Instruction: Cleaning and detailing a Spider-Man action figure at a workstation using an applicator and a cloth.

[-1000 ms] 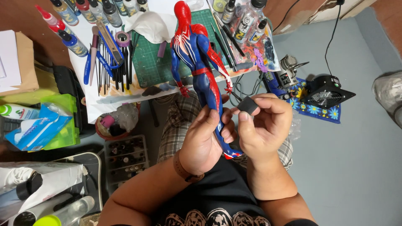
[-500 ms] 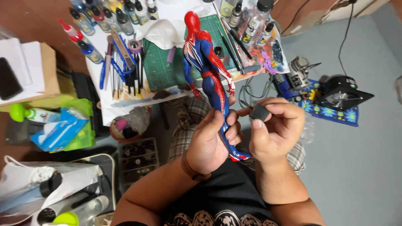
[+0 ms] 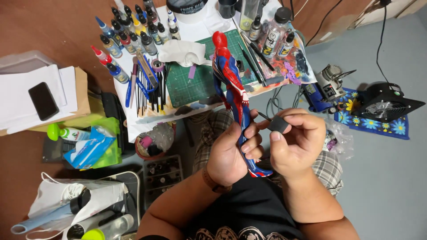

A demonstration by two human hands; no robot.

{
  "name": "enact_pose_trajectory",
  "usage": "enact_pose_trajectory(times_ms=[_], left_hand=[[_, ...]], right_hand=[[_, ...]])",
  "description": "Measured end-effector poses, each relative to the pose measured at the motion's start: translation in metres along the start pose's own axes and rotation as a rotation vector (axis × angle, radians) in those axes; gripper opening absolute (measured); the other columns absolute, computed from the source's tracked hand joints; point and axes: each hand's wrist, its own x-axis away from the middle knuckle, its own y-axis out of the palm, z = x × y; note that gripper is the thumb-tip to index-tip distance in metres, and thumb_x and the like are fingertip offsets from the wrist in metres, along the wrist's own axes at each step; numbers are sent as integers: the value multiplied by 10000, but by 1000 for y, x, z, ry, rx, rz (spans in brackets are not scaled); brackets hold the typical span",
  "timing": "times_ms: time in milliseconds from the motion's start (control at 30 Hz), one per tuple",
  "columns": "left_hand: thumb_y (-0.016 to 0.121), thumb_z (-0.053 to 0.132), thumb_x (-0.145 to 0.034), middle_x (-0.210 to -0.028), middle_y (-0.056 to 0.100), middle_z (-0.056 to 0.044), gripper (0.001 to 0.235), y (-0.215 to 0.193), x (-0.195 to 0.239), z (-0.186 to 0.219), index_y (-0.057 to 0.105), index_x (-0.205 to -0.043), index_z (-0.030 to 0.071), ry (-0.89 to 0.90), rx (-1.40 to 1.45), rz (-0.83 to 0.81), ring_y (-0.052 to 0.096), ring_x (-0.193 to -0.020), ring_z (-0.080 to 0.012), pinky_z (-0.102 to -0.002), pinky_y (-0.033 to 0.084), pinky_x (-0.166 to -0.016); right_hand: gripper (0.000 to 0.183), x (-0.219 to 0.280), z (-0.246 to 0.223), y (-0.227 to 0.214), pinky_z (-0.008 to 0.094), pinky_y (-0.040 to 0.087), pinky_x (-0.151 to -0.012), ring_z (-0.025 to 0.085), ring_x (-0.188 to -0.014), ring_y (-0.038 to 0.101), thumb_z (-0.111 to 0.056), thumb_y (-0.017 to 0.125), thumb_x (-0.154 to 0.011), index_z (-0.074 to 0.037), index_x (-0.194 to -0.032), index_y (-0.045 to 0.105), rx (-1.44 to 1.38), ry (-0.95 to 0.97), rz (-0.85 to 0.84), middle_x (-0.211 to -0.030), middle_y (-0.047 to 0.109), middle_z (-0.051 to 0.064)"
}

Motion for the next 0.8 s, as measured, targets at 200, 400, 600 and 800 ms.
enact_pose_trajectory(times_ms=[200, 400, 600, 800], left_hand=[[488, 306, -1098, -917, 465, 25, 465, -10, -4, 3, 404, -1491, 73, -83, 143, -104, 471, -673, -47, -203, 430, -591], [471, 399, -1091, -884, 443, 41, 455, -18, -9, 9, 438, -1426, 93, -215, 184, -127, 483, -616, -33, -190, 422, -535], [484, 453, -1081, -822, 416, 49, 476, -34, -21, 13, 454, -1388, 91, -227, 95, -123, 440, -556, -21, -178, 390, -472], [486, 459, -1087, -801, 409, 57, 442, -21, -25, 16, 521, -1290, 68, -271, 32, -138, 432, -556, -9, -154, 382, -466]], right_hand=[[297, 0, -1, 2, 383, 521, -727, 276, -748, 572, -61, 705, -915, 31, -1062, 465, -36, -1, 18, -850, 536, 175], [301, -1, -2, 0, 353, 516, -698, 261, -739, 579, -71, 699, -908, 19, -1067, 459, -87, 1, 19, -841, 534, 167], [294, -5, -4, 5, 298, 491, -633, 238, -728, 574, -80, 700, -916, 10, -1064, 463, -94, 13, 29, -837, 533, 163], [291, -8, -3, 2, 267, 481, -586, 224, -714, 558, -78, 691, -914, 11, -1060, 456, -96, 12, 22, -828, 518, 163]])
